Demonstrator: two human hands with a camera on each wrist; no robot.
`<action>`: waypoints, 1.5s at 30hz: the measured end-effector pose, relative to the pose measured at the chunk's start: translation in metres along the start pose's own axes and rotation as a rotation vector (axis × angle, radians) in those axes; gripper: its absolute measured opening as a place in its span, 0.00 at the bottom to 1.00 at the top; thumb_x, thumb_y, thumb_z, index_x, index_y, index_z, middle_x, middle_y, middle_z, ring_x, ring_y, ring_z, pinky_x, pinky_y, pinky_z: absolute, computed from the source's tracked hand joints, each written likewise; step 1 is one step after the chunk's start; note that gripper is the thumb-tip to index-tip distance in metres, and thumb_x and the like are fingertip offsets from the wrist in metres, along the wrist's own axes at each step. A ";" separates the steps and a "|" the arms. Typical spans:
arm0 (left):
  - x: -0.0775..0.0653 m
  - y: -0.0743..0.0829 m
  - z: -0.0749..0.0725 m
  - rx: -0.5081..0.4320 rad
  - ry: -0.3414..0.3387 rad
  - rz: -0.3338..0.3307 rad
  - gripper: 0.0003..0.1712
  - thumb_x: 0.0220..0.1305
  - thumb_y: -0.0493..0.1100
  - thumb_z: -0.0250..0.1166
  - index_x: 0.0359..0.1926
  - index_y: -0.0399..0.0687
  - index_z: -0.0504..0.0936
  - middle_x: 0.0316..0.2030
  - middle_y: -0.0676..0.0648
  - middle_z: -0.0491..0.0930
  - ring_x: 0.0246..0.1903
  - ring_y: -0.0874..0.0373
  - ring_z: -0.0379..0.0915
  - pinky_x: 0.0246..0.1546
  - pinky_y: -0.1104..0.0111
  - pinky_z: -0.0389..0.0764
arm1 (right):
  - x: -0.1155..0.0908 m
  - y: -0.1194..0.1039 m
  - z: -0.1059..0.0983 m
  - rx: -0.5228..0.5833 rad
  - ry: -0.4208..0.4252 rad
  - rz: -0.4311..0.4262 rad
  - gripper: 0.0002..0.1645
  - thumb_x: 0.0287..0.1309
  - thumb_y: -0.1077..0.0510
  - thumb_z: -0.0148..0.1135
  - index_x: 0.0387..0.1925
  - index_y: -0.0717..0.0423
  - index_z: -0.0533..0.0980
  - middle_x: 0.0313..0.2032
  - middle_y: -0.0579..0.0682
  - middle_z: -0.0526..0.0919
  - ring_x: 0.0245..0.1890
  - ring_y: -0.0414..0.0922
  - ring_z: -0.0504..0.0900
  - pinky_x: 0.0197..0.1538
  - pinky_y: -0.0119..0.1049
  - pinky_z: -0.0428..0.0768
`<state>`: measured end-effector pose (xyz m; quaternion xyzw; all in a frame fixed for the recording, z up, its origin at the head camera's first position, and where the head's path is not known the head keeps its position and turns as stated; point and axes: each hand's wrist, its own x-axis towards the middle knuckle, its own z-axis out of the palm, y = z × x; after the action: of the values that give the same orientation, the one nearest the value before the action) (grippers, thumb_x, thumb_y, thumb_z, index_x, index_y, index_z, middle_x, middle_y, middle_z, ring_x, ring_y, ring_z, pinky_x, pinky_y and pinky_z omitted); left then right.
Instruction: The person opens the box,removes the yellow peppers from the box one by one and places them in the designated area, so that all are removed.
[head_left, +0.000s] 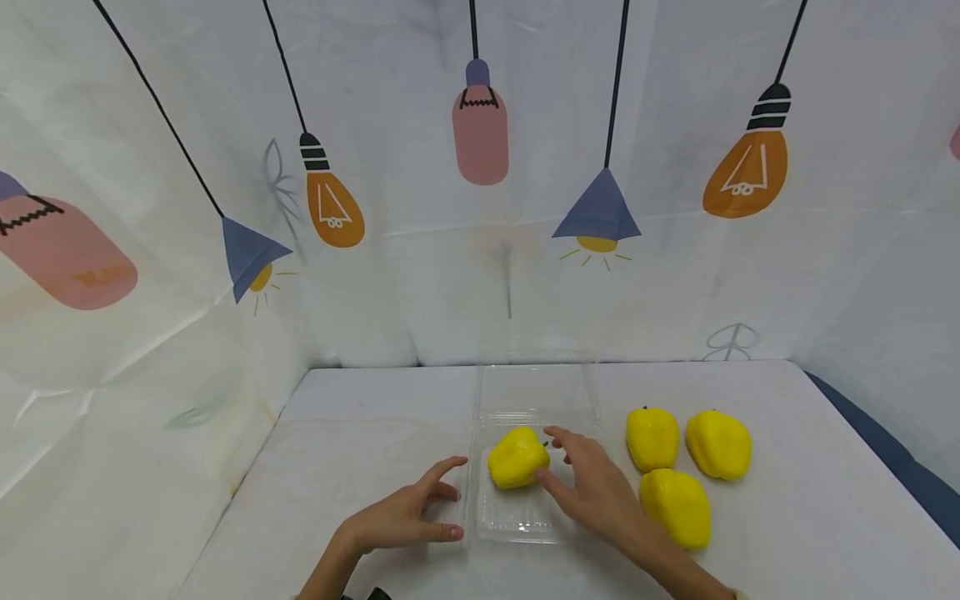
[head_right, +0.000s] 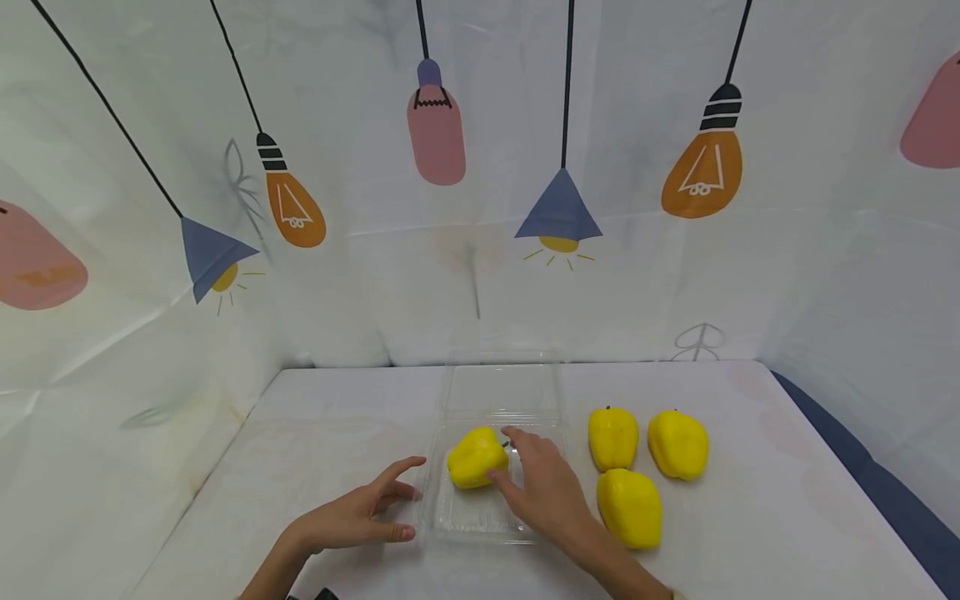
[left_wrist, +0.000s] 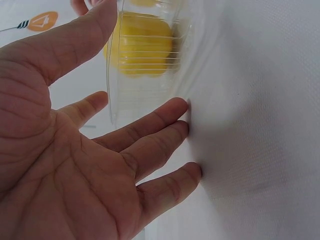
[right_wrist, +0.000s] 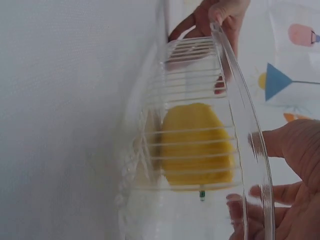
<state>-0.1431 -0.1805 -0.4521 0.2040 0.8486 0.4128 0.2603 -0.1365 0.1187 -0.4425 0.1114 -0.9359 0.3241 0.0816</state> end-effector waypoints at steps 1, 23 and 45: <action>0.000 0.000 0.000 0.000 0.000 0.001 0.49 0.55 0.56 0.68 0.70 0.72 0.47 0.54 0.49 0.74 0.57 0.48 0.66 0.55 0.41 0.62 | 0.000 -0.001 0.001 0.002 0.004 -0.006 0.35 0.51 0.44 0.69 0.61 0.44 0.68 0.48 0.45 0.78 0.41 0.42 0.77 0.41 0.38 0.76; 0.001 -0.001 0.000 -0.013 -0.006 -0.007 0.49 0.55 0.56 0.68 0.70 0.72 0.47 0.54 0.49 0.74 0.57 0.48 0.66 0.55 0.40 0.63 | 0.007 -0.014 0.020 -0.063 0.006 0.032 0.37 0.51 0.43 0.68 0.61 0.48 0.68 0.51 0.48 0.77 0.50 0.46 0.75 0.51 0.48 0.76; 0.000 -0.001 -0.001 -0.012 -0.012 -0.001 0.48 0.56 0.56 0.68 0.71 0.71 0.48 0.54 0.48 0.74 0.57 0.47 0.66 0.55 0.41 0.63 | 0.013 -0.017 0.026 -0.106 -0.009 0.077 0.43 0.45 0.37 0.70 0.61 0.47 0.68 0.48 0.49 0.78 0.46 0.46 0.75 0.48 0.47 0.77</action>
<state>-0.1441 -0.1813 -0.4527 0.2045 0.8445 0.4167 0.2669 -0.1464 0.0874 -0.4503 0.0722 -0.9557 0.2765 0.0703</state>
